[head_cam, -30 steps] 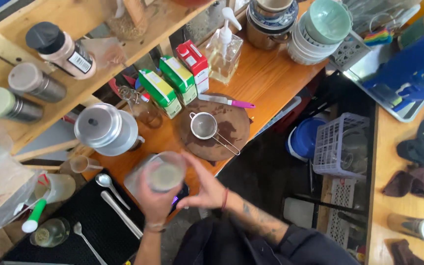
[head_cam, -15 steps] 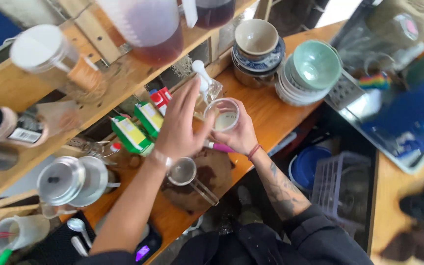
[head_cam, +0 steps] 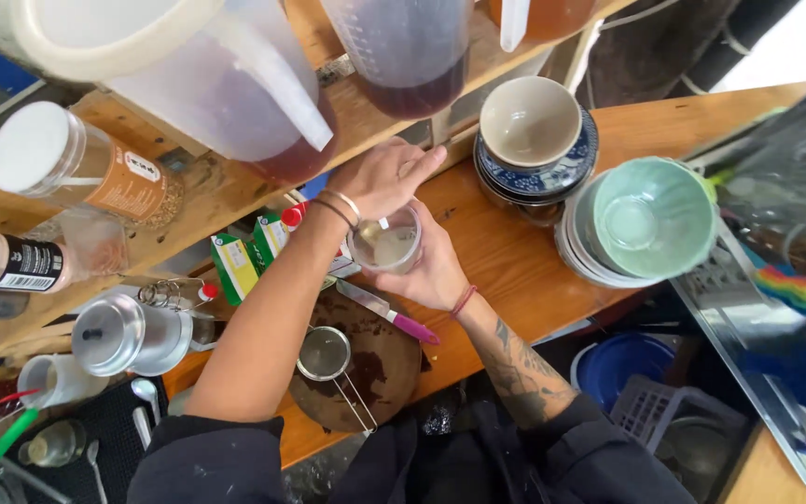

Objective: The person cuts limes on a wooden board, squeezes the juice into a strainer placed on a digital scale, and pours the juice into a plastic cup. They then add ice from a cooler and stir the mixture with a spoon.

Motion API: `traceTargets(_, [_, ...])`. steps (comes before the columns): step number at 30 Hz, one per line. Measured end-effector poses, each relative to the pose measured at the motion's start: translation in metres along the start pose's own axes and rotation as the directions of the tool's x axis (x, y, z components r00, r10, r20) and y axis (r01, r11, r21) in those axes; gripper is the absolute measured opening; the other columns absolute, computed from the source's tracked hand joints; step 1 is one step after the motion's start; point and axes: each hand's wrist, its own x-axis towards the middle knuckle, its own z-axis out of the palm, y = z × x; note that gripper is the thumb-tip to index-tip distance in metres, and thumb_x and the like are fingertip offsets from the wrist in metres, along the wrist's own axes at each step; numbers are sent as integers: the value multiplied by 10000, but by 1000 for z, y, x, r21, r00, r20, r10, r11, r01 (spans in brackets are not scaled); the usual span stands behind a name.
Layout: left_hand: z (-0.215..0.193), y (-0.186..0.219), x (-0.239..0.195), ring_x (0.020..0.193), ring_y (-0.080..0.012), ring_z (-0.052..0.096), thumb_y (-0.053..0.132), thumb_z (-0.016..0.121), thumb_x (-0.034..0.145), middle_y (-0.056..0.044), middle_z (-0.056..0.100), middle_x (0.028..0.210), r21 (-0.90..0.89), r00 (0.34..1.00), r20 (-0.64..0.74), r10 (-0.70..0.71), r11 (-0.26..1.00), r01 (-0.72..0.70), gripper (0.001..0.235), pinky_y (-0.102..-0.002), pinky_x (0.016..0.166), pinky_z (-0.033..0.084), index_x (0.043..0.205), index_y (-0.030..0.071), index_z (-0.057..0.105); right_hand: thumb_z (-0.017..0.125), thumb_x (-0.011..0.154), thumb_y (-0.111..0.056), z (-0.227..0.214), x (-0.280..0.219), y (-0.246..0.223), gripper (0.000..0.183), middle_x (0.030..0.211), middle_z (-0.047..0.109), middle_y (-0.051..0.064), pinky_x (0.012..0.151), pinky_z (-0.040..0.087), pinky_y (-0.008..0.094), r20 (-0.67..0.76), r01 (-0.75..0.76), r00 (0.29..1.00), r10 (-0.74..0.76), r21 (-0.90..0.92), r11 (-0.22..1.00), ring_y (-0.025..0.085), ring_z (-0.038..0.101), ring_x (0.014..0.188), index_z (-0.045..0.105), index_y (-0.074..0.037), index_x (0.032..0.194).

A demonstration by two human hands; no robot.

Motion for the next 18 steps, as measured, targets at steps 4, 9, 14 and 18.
traceTargets(4, [-11,31,-8,1195,-412,606,745,235,951,-154,672,1236,164,981,57,-187,971,176,796,-515,1011,460,1183,154,716,966,548,-201,-8,3,-4,910,1105,663,214,890,546,522,43,-14,999,12,25,1000,364,693,1025,538,-30,1332])
traceTargets(9, [-6,24,1,1169,-410,629,761,196,947,-91,698,1223,211,965,58,-257,948,239,814,-520,995,466,1217,197,717,956,520,-170,-15,8,-2,926,1125,647,214,919,534,520,40,-38,999,35,73,997,334,668,1045,542,-19,1334])
traceTargets(14, [6,15,6,1177,-373,633,710,215,978,-80,678,1248,188,971,30,-236,956,227,763,-503,971,481,1255,189,698,951,574,-237,-22,9,-1,881,1120,634,225,886,551,535,72,-31,997,28,36,999,376,666,1048,538,-1,1316])
traceTargets(18, [23,-8,12,1152,-381,644,717,227,984,-90,684,1239,238,979,23,-203,952,192,761,-504,950,492,1234,180,705,970,553,-277,-24,4,15,939,1125,609,232,880,549,543,64,-9,998,11,-28,1000,399,658,1062,514,6,1323])
